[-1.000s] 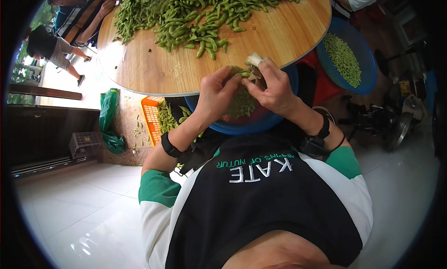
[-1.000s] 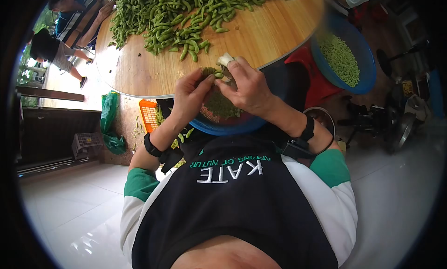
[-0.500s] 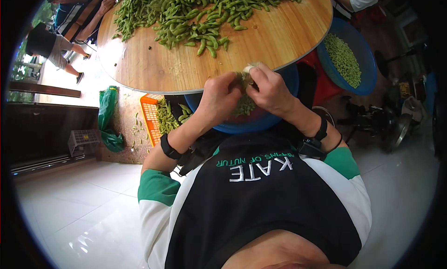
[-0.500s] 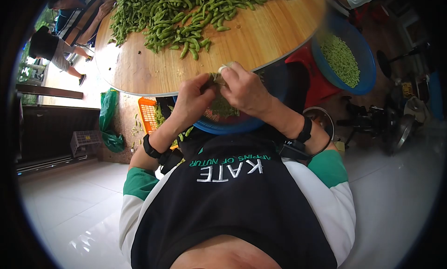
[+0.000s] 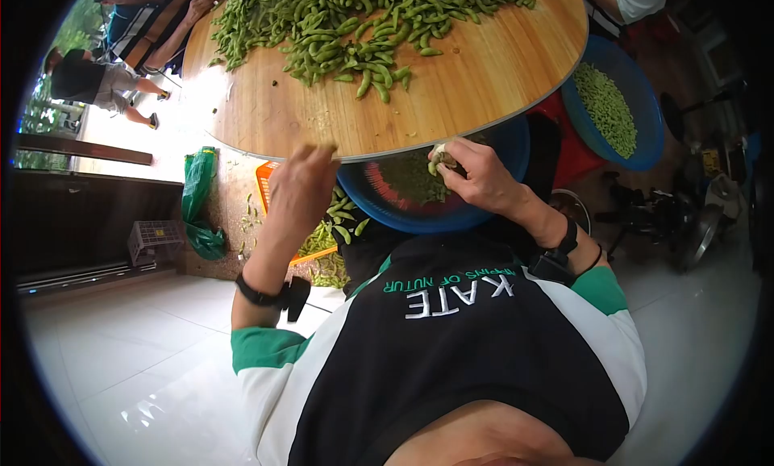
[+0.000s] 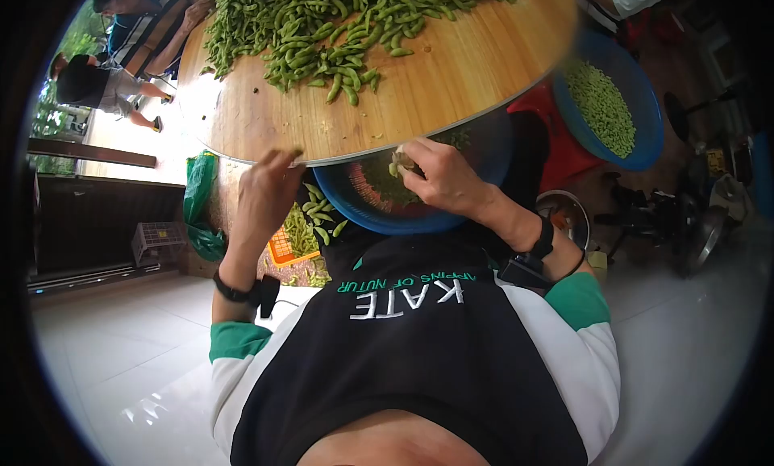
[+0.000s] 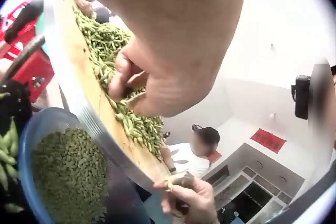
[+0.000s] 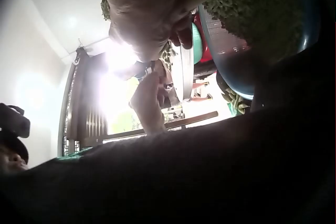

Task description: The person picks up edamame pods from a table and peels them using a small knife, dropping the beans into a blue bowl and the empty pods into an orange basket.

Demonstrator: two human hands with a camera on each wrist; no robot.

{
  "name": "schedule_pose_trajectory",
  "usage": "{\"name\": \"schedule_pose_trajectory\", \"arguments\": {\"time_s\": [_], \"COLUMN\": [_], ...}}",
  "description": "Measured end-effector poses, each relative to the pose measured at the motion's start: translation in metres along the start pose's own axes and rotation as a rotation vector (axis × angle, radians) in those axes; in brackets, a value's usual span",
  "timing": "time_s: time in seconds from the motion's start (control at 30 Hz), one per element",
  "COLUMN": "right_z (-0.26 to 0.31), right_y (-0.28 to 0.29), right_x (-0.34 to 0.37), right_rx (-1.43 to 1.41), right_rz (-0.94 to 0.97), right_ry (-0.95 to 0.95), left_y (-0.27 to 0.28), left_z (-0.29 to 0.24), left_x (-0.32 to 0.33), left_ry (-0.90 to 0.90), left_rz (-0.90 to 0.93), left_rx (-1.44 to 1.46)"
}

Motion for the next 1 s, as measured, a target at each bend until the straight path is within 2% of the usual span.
{"name": "schedule_pose_trajectory", "arguments": {"time_s": [0.07,0.17,0.2,0.23,0.27,0.3,0.33,0.37,0.4,0.43,0.47,0.5,0.57,0.67,0.73,1.0], "right_z": [-0.003,-0.002,-0.003,-0.003,-0.007,-0.01,-0.008,-0.014,-0.019,-0.02,-0.02,-0.02,-0.016,-0.01,-0.009,-0.005], "right_y": [-0.008,-0.013,-0.013,-0.011,-0.01,-0.011,-0.009,-0.012,-0.018,-0.018,-0.018,-0.019,-0.024,-0.027,-0.03,-0.027], "right_x": [-0.005,-0.008,-0.007,-0.007,-0.006,-0.003,-0.003,-0.001,0.003,0.0,-0.004,-0.008,-0.014,-0.017,-0.015,-0.011], "right_rx": [-0.081,0.055,-0.056,-0.052,-0.177,-0.306,-0.31,-0.556,-0.801,-0.804,-0.913,-1.021,-1.116,-1.208,-1.32,-1.344], "right_rz": [0.098,0.123,0.129,0.132,0.121,0.106,0.097,0.091,0.083,0.072,0.004,-0.063,-0.088,-0.064,-0.051,-0.064], "right_ry": [-0.15,-0.04,-0.06,-0.06,-0.131,-0.204,-0.211,-0.389,-0.56,-0.557,-0.545,-0.53,-0.522,-0.518,-0.506,-0.503], "left_y": [-0.007,-0.042,-0.058,-0.065,-0.07,-0.071,-0.071,-0.071,-0.073,-0.076,-0.056,-0.053,-0.064,-0.079,-0.081,-0.082], "left_z": [0.0,0.014,0.02,0.022,0.026,0.031,0.035,0.035,0.043,0.046,0.019,0.008,-0.006,-0.021,-0.027,-0.034], "left_x": [-0.033,-0.084,-0.098,-0.108,-0.112,-0.114,-0.114,-0.111,-0.105,-0.096,-0.082,-0.072,-0.056,-0.042,-0.04,-0.038], "left_ry": [-0.081,-0.049,-0.049,-0.048,-0.048,-0.012,0.022,0.015,0.142,0.271,0.259,0.254,0.343,0.336,0.348,0.326], "left_rz": [-0.214,-0.294,-0.299,-0.301,-0.3,-0.296,-0.289,-0.281,-0.19,-0.091,-0.047,-0.041,0.133,0.253,0.253,0.24], "left_rx": [0.115,0.138,0.076,0.012,0.013,0.121,0.227,0.225,0.51,0.791,0.972,0.966,1.3,1.415,1.429,1.431]}}
Point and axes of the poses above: each hand's wrist, its own x-axis away from the middle knuckle, its own y-axis out of the back of the hand, z = x × y, the point moved 7 cm from there along -x, towards the middle knuckle, and after that the axes turned 5 degrees about y, right-handed, at the moved point
